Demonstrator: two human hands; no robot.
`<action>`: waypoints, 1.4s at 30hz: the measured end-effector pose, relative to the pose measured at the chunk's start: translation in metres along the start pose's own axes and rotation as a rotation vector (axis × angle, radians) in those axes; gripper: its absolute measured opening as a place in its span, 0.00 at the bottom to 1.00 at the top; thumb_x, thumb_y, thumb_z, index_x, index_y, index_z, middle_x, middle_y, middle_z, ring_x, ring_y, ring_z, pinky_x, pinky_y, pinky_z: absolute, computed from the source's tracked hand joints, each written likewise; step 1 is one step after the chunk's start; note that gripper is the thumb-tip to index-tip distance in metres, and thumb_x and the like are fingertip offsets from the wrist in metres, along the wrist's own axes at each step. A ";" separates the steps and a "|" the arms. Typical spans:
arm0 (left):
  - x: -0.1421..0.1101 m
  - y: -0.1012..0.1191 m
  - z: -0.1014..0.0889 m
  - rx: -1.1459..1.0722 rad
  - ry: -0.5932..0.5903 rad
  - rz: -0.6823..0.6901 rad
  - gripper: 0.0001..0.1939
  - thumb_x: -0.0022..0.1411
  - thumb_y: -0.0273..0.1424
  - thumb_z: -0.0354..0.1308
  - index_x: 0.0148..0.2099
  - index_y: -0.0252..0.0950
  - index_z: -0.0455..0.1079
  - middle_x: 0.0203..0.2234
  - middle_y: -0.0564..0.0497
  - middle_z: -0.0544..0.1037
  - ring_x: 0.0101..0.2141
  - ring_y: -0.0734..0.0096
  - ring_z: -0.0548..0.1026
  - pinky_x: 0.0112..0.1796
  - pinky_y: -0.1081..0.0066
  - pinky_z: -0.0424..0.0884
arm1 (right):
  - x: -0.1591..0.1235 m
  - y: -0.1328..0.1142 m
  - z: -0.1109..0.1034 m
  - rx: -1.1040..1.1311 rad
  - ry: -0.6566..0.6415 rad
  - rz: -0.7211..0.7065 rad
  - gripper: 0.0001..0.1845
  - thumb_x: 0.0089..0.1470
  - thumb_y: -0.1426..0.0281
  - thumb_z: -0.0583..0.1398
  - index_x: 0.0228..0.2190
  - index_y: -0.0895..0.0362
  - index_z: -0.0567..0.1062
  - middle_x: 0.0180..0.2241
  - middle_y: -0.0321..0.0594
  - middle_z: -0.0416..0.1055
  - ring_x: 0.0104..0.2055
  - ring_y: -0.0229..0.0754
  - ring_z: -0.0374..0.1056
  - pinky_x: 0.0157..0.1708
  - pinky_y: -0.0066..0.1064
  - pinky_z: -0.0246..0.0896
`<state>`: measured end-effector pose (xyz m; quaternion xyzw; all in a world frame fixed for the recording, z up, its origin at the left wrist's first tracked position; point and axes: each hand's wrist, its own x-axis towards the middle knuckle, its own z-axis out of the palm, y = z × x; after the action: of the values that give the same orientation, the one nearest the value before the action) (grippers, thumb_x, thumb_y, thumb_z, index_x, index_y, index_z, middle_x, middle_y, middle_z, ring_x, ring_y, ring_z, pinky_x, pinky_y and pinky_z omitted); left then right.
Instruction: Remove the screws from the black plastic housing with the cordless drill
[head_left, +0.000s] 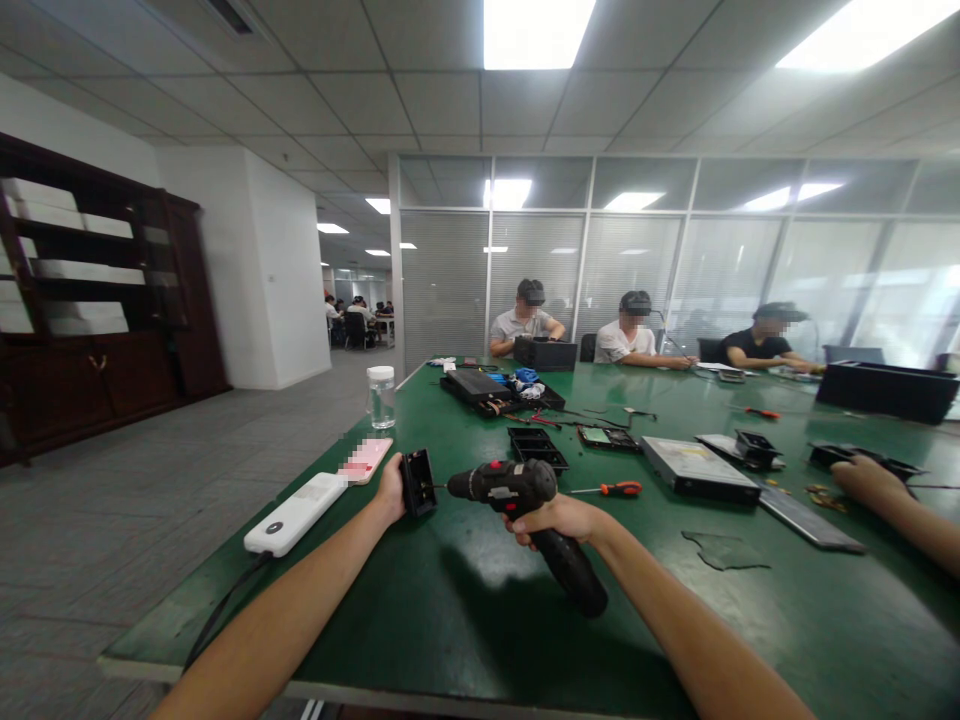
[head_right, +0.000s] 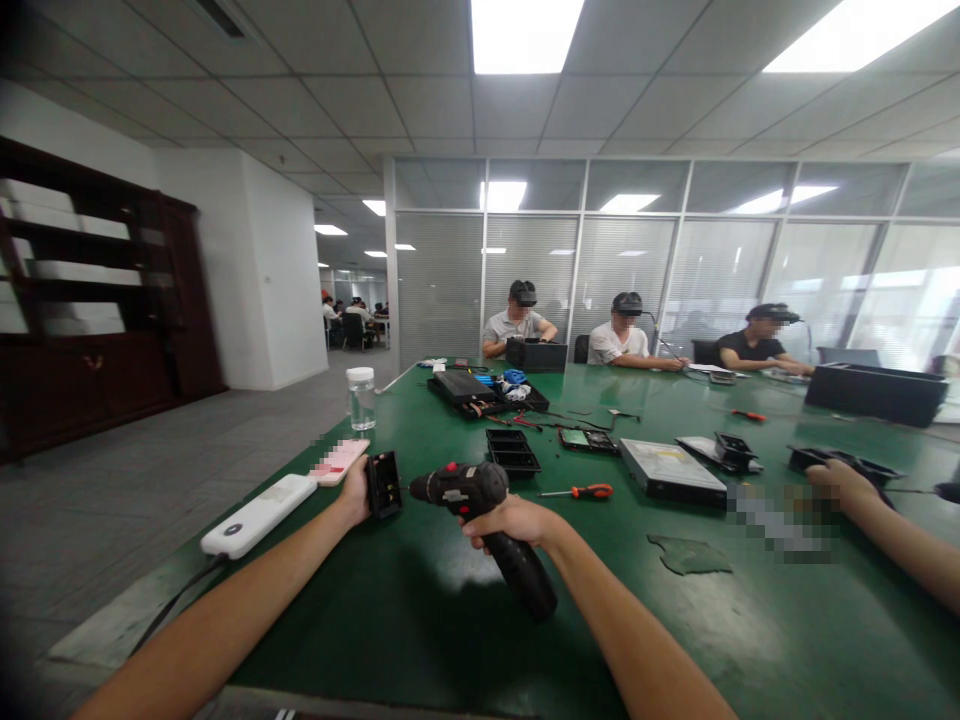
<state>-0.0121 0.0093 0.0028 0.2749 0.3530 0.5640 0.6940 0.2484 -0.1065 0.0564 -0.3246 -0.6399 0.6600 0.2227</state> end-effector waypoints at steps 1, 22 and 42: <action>0.001 0.000 -0.001 0.002 -0.008 0.001 0.17 0.47 0.42 0.42 0.26 0.33 0.62 0.16 0.49 0.67 0.18 0.66 0.67 0.21 0.67 0.62 | 0.000 0.000 0.000 -0.001 0.000 -0.001 0.20 0.34 0.70 0.60 0.34 0.62 0.64 0.22 0.36 0.61 0.23 0.32 0.58 0.24 0.26 0.54; 0.006 -0.002 -0.005 0.012 -0.048 0.026 0.17 0.46 0.42 0.43 0.26 0.34 0.62 0.16 0.49 0.68 0.19 0.66 0.68 0.22 0.65 0.63 | -0.001 -0.001 0.001 0.004 0.003 0.001 0.19 0.35 0.71 0.60 0.34 0.63 0.64 0.22 0.36 0.61 0.23 0.32 0.58 0.23 0.26 0.54; 0.006 -0.002 -0.005 0.025 -0.013 -0.001 0.19 0.45 0.44 0.43 0.24 0.33 0.62 0.15 0.49 0.67 0.18 0.65 0.67 0.22 0.65 0.63 | -0.001 0.002 -0.001 -0.006 -0.006 -0.020 0.17 0.37 0.72 0.58 0.34 0.62 0.64 0.23 0.37 0.61 0.24 0.32 0.58 0.24 0.26 0.54</action>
<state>-0.0139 0.0150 -0.0030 0.2868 0.3556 0.5576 0.6931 0.2497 -0.1063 0.0546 -0.3171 -0.6458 0.6566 0.2265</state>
